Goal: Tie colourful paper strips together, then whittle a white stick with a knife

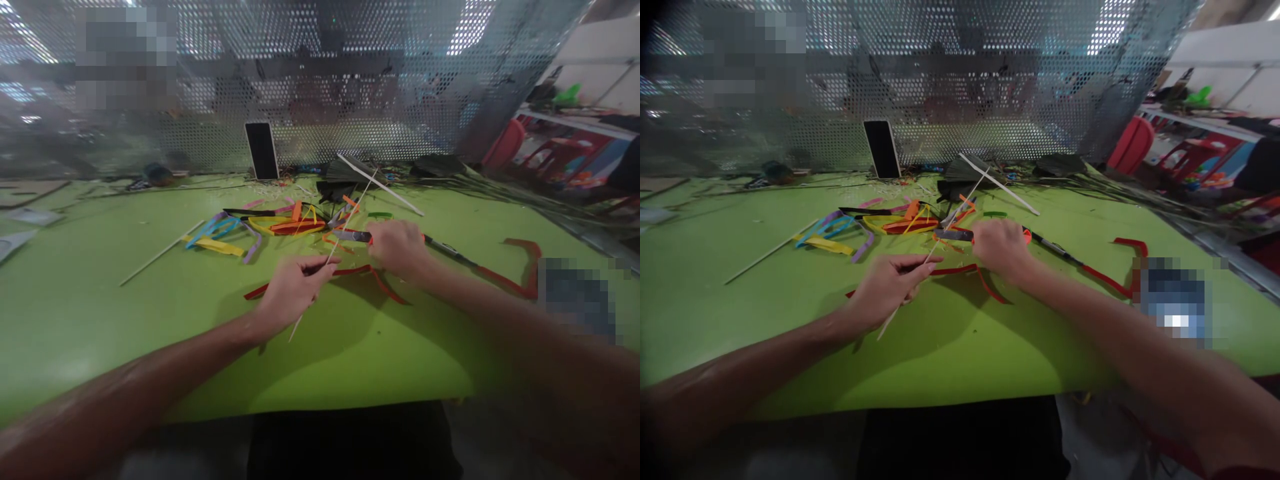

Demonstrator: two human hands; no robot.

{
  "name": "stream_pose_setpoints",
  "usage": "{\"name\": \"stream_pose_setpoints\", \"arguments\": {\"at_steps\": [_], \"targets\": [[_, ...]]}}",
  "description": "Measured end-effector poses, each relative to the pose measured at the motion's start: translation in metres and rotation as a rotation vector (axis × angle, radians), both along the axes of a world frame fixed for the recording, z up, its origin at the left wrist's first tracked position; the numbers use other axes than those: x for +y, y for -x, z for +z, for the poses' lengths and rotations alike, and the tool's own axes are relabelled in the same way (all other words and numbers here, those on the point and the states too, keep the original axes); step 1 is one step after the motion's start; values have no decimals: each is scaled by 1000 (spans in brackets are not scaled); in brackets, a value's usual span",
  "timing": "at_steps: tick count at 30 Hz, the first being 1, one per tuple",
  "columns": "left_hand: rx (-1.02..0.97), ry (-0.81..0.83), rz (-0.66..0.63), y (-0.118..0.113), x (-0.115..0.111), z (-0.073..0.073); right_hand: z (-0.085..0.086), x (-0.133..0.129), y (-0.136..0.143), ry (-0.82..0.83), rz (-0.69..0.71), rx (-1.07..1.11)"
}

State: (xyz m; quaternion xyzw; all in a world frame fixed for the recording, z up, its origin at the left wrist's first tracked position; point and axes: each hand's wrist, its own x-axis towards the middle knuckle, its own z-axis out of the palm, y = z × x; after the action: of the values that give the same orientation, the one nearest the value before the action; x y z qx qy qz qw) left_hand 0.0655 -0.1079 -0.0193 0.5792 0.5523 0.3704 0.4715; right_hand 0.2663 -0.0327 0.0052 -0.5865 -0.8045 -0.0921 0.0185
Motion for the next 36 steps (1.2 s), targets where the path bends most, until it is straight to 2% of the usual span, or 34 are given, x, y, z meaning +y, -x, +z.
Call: {"name": "stream_pose_setpoints", "arguments": {"at_steps": [6,11,21,30,36], "targets": [[-34,-7,-16,1,1,-4,-1,2,-2,13,-5,-8],[-11,14,-22,0,0,-1,2,3,-2,19,-5,-15],[71,20,-53,-2,-2,6,-3,29,-23,-76,-76,-18],[88,11,-82,0,0,6,-3,27,-22,-65,-89,-57],[82,-2,-50,-3,-3,10,0,28,-24,-83,-81,-67]]}}
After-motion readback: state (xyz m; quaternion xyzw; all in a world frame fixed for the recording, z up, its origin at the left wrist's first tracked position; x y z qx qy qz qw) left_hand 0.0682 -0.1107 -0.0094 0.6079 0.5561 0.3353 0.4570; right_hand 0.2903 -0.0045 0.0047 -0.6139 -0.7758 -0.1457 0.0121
